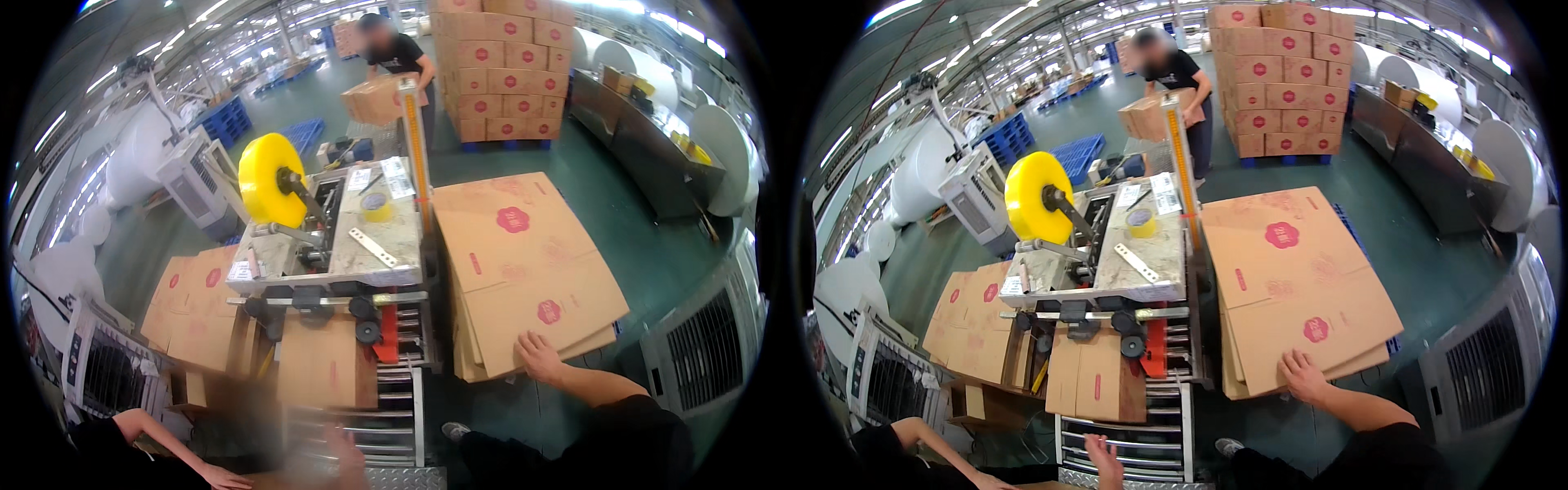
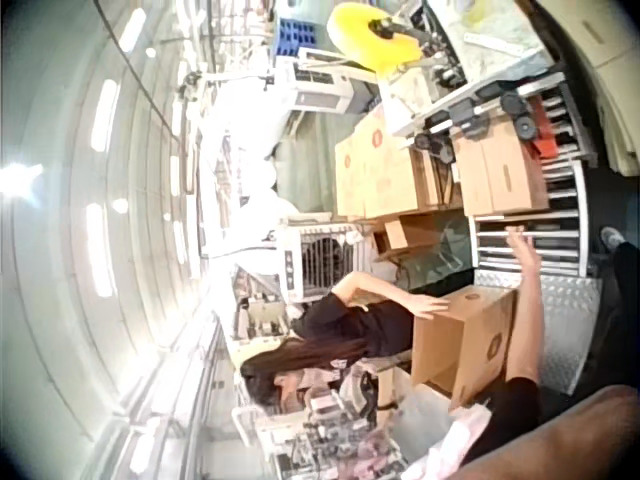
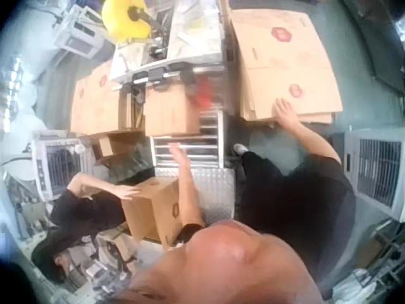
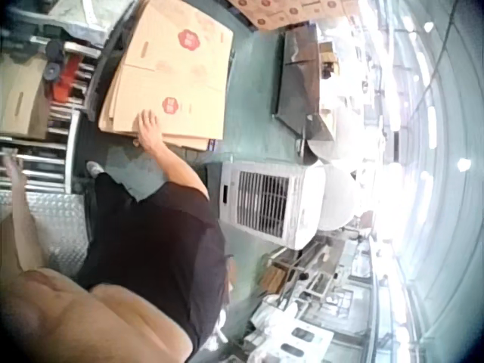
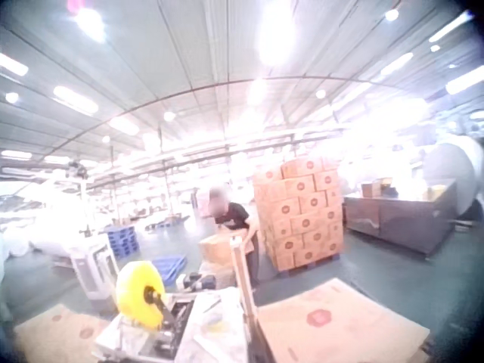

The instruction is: The person packs pink rectangular packages into cardboard boxes on a conveyor belt. They arrange the items inside the boxes, close the flaps, and move the sealed boxes along the line. A coworker assists by placing items into the boxes.

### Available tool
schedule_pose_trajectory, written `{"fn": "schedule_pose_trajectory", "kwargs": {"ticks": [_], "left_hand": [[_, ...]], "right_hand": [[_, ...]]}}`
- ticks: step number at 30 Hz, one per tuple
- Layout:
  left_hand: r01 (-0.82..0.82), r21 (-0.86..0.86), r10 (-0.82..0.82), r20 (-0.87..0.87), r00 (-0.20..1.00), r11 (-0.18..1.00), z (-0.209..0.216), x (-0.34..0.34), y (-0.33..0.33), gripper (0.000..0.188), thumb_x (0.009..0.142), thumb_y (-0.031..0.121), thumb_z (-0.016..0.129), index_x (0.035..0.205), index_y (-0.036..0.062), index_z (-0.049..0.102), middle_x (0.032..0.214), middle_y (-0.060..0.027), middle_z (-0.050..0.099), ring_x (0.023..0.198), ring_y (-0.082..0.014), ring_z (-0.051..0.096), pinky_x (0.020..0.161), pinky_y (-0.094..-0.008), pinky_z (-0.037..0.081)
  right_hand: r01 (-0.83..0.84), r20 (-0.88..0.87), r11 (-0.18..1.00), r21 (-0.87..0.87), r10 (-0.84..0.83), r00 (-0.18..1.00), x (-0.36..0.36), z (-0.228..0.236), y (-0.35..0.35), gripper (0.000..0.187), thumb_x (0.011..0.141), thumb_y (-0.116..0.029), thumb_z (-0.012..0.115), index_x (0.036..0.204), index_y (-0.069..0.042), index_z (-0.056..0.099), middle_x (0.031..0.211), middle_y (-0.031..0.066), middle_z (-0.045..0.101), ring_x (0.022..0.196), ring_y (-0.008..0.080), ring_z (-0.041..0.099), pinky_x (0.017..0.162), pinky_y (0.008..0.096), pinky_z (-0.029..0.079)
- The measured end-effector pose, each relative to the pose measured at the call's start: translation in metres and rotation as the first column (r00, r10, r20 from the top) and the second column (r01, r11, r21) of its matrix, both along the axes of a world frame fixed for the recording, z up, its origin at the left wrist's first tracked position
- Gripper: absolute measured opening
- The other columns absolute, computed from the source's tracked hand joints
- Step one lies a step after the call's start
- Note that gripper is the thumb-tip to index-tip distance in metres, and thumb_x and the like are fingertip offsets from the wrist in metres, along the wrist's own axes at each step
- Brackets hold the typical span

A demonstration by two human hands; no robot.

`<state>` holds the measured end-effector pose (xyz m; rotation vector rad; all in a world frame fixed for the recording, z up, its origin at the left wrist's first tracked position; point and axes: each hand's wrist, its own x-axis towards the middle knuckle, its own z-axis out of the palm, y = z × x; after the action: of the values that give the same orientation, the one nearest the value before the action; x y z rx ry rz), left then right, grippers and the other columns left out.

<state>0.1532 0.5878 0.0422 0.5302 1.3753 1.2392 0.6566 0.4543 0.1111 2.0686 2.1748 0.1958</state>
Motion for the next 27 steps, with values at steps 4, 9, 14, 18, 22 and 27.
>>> {"fn": "schedule_pose_trajectory", "kwargs": {"ticks": [4, 9, 14, 18, 22, 27], "left_hand": [[0.084, -0.112, -0.099, -0.135, 0.986, 0.99, 0.003, 0.01, -0.114, 0.05, 0.097, 0.035, 0.056, 0.137, 0.0071, 0.044, 0.131, -0.0087, 0.051, 0.121, -0.0213, 0.049, 0.099, -0.0406, 0.039], [0.359, 0.298, 0.016, -0.789, 0.614, 0.884, 0.108, -0.043, -0.187, 0.066, 0.076, 0.004, 0.078, 0.133, 0.0, 0.045, 0.133, -0.0133, 0.047, 0.12, -0.0268, 0.046, 0.105, -0.0376, 0.035], [0.623, 0.548, 0.474, -0.827, 0.302, 0.558, 0.315, -0.025, -0.182, 0.116, 0.056, 0.024, 0.09, 0.15, 0.0009, 0.025, 0.156, -0.02, 0.025, 0.142, -0.0382, 0.027, 0.117, -0.0467, 0.024], [0.514, 0.523, 0.275, -0.831, 0.483, 0.679, 0.377, -0.082, -0.205, 0.056, 0.072, 0.003, 0.077, 0.124, 0.0017, 0.057, 0.123, -0.0145, 0.062, 0.117, -0.032, 0.057, 0.099, -0.0405, 0.044], [0.26, 0.3, 0.214, -0.926, 0.312, 0.918, 0.371, -0.148, -0.313, 0.021, 0.075, -0.002, 0.071, 0.094, 0.0015, 0.065, 0.092, -0.013, 0.063, 0.09, -0.0298, 0.061, 0.079, -0.0399, 0.049], [0.248, 0.346, 0.365, -0.93, -0.035, 0.905, 0.284, -0.138, -0.419, 0.019, 0.073, 0.001, 0.074, 0.09, 0.0018, 0.065, 0.076, -0.0121, 0.063, 0.07, -0.0282, 0.059, 0.065, -0.0361, 0.047]], "right_hand": [[-0.123, -0.154, 0.917, 0.38, 0.194, 0.969, 0.001, 0.078, -0.053, 0.05, 0.071, -0.012, 0.067, 0.119, 0.0, 0.058, 0.121, 0.018, 0.061, 0.111, 0.0365, 0.06, 0.094, 0.0453, 0.049], [-0.24, -0.056, 0.648, 0.723, 0.401, 0.914, -0.001, 0.325, -0.139, 0.04, 0.064, 0.0, 0.061, 0.104, -0.007, 0.066, 0.096, 0.0076, 0.07, 0.085, 0.0273, 0.068, 0.073, 0.0368, 0.054], [-0.304, -0.064, 0.736, 0.605, 0.426, 0.902, -0.043, 0.514, -0.209, 0.033, 0.083, -0.013, 0.063, 0.115, -0.006, 0.061, 0.104, 0.0094, 0.066, 0.093, 0.0253, 0.064, 0.083, 0.0345, 0.049], [-0.111, -0.493, 0.813, 0.572, 0.449, 0.745, -0.033, 0.494, -0.13, 0.038, 0.087, -0.013, 0.064, 0.123, -0.004, 0.055, 0.111, 0.0094, 0.062, 0.101, 0.0232, 0.06, 0.09, 0.0335, 0.047], [0.076, -0.787, 0.843, 0.532, 0.459, 0.413, -0.096, 0.397, 0.004, 0.044, 0.091, -0.014, 0.064, 0.131, -0.002, 0.049, 0.117, 0.0093, 0.058, 0.108, 0.0211, 0.057, 0.096, 0.0325, 0.044], [-0.14, -0.424, 0.523, 0.841, 0.797, 0.43, -0.273, 0.287, 0.011, 0.069, 0.076, -0.01, 0.077, 0.137, 0.0, 0.046, 0.135, 0.0207, 0.051, 0.129, 0.0368, 0.046, 0.109, 0.043, 0.036]]}}
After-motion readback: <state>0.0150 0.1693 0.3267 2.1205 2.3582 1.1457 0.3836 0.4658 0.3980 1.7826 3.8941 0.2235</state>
